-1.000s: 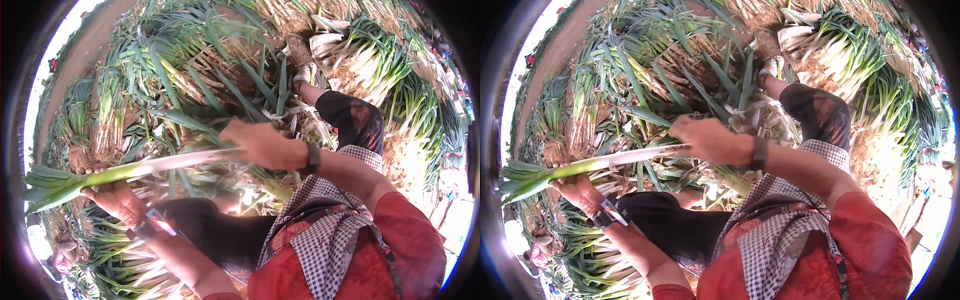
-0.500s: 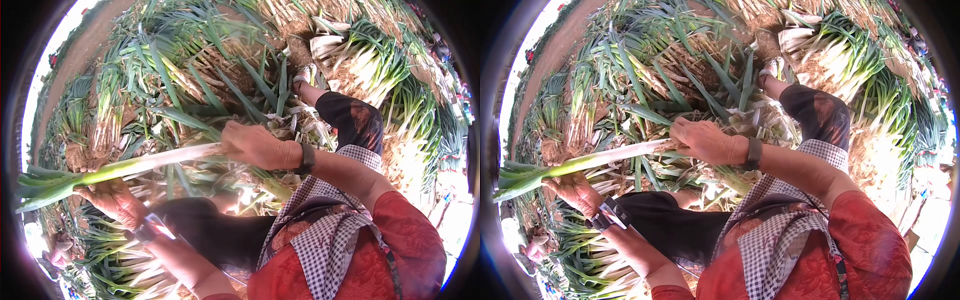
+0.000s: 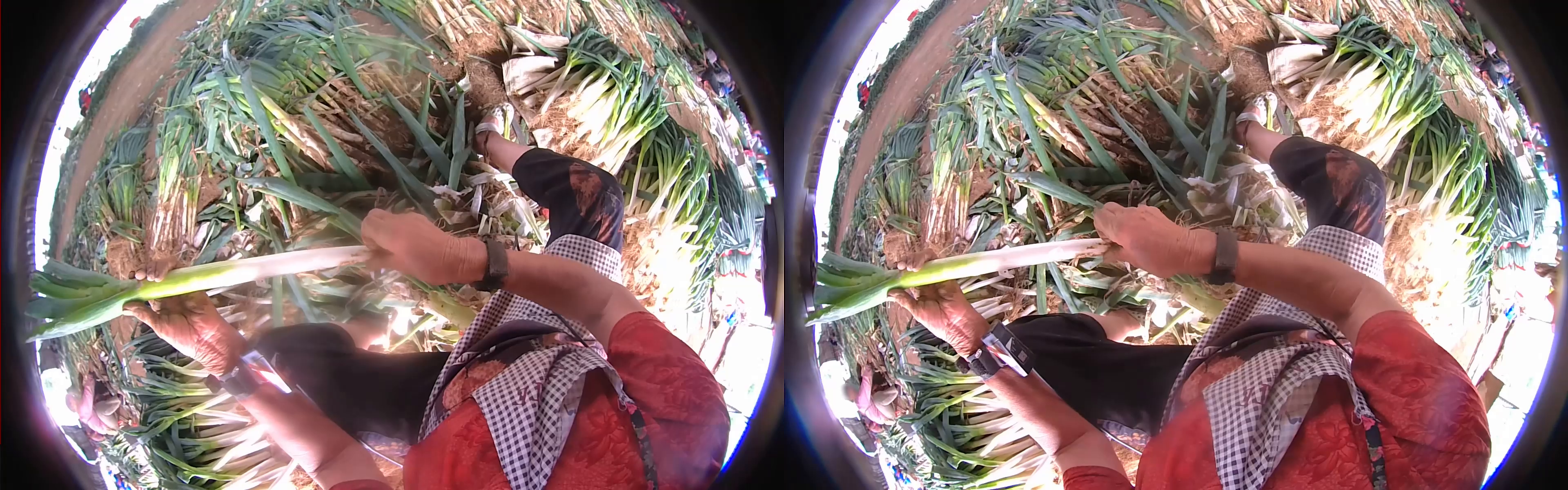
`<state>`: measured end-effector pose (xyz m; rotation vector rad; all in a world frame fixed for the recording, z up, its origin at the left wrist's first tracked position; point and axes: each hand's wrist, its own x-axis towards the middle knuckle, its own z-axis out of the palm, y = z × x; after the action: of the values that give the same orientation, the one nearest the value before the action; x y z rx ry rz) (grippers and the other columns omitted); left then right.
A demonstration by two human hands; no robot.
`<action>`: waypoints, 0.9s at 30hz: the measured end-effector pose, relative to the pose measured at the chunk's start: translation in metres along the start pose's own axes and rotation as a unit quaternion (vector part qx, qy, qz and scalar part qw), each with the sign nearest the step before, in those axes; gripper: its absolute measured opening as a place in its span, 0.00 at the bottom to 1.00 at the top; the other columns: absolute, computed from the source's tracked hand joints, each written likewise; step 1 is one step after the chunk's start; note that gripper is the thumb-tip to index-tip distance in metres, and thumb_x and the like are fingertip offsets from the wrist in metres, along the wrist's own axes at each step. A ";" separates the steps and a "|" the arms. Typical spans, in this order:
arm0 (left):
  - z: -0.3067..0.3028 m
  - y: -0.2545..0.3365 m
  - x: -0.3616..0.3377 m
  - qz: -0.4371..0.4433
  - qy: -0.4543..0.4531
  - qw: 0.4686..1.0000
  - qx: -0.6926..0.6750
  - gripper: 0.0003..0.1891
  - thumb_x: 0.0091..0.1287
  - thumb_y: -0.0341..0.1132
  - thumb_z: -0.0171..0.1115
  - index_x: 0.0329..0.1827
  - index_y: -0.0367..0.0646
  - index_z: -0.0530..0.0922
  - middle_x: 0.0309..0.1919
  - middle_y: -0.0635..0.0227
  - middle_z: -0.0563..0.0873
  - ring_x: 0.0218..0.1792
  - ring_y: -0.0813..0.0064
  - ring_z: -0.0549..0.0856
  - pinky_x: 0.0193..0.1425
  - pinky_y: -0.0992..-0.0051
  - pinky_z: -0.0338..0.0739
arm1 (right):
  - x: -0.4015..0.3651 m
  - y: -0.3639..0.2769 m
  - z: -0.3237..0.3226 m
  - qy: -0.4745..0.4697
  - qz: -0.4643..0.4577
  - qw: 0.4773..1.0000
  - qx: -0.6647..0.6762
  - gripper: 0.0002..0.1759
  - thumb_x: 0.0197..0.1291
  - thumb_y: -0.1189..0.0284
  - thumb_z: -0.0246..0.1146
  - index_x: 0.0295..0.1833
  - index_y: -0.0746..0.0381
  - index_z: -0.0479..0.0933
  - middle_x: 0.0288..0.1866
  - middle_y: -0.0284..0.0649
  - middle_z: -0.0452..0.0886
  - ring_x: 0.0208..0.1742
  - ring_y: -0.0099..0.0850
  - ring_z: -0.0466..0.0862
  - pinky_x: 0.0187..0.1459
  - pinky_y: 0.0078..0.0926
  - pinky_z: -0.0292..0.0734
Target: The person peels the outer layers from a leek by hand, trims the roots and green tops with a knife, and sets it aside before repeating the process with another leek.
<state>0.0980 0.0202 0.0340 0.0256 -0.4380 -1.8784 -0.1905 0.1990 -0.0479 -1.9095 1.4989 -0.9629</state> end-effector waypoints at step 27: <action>-0.023 0.022 0.006 0.105 0.100 0.974 0.176 0.21 0.77 0.50 0.49 0.53 0.38 0.71 0.32 0.66 0.72 0.31 0.74 0.71 0.35 0.75 0.72 | -0.024 0.012 -0.034 0.019 0.162 0.915 0.369 0.08 0.69 0.71 0.61 0.41 0.65 0.72 0.32 0.35 0.78 0.31 0.21 0.82 0.28 0.22 0.75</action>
<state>0.1209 0.0025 0.0209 0.3893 -0.6045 -1.5538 -0.2273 0.2197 -0.0411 -1.0718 1.1725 -1.1861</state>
